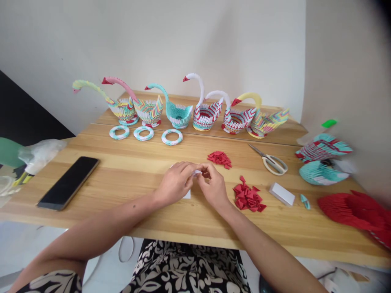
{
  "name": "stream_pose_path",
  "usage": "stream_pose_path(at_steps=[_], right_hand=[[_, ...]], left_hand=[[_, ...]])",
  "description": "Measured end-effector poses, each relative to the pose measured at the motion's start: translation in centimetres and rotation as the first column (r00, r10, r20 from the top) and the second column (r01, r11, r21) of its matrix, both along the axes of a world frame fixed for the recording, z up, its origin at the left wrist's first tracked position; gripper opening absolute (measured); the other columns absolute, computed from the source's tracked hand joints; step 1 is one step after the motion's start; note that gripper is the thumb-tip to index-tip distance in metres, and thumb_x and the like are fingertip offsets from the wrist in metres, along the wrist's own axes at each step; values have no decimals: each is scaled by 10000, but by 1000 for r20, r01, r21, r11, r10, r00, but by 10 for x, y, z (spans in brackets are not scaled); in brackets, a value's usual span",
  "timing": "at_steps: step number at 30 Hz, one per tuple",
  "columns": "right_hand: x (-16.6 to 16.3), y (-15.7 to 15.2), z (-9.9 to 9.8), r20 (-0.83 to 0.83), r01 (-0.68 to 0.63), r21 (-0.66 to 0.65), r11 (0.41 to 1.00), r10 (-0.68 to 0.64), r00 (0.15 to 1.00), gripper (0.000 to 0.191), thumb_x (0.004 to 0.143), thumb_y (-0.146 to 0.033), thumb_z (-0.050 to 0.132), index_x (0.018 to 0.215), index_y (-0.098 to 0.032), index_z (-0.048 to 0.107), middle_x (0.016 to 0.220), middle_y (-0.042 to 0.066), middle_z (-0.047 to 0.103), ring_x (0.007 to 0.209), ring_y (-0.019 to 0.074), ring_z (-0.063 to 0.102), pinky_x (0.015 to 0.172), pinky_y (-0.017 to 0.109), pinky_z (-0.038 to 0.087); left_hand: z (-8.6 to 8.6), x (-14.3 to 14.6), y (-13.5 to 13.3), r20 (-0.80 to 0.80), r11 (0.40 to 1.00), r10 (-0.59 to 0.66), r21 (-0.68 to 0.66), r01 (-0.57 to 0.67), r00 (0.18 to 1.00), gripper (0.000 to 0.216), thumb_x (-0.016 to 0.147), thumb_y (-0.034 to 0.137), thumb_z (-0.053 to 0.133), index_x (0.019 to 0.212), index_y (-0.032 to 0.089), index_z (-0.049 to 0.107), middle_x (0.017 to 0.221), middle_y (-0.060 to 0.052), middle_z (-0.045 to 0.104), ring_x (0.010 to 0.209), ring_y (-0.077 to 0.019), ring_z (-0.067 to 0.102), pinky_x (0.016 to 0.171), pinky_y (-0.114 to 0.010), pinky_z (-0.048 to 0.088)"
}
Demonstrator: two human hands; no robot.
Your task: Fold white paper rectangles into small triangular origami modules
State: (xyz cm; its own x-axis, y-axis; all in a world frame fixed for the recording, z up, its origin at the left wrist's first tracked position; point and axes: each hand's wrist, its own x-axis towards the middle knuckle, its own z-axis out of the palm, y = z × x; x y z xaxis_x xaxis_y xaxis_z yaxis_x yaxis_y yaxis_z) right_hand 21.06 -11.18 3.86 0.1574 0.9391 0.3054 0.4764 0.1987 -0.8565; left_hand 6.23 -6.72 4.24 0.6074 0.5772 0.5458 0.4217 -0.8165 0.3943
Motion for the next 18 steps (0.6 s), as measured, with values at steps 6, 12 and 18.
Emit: stream_pose_path(at_steps=[6, 12, 18], right_hand=[[-1, -3, 2, -8, -3, 5, 1000, 3, 1000, 42, 851, -221, 513, 890, -226, 528, 798, 6, 634, 687, 161, 580, 646, 277, 470], [2, -1, 1, -124, -50, 4, 999, 50, 991, 63, 872, -273, 538, 841, -220, 555, 794, 6, 634, 715, 162, 592, 665, 275, 474], [7, 1, 7, -192, -157, -78, 985, 139, 971, 120, 830, -327, 607, 850, -210, 590, 843, 16, 656, 761, 163, 608, 709, 274, 492]], left_hand=[[0, 2, -1, -37, 987, -24, 158, 30, 999, 474, 831, 43, 468, 1281, 190, 458, 1067, -90, 650, 949, -215, 596, 807, -359, 480], [4, 2, -2, -4, 995, -14, 96, 14, 1000, 431, 843, 67, 479, 1250, 211, 487, 1059, -86, 645, 952, -207, 598, 818, -350, 487], [6, -2, 0, 20, 999, 23, -41, -22, 1000, 320, 833, 108, 513, 1144, 181, 538, 983, -84, 664, 903, -217, 614, 784, -348, 497]])
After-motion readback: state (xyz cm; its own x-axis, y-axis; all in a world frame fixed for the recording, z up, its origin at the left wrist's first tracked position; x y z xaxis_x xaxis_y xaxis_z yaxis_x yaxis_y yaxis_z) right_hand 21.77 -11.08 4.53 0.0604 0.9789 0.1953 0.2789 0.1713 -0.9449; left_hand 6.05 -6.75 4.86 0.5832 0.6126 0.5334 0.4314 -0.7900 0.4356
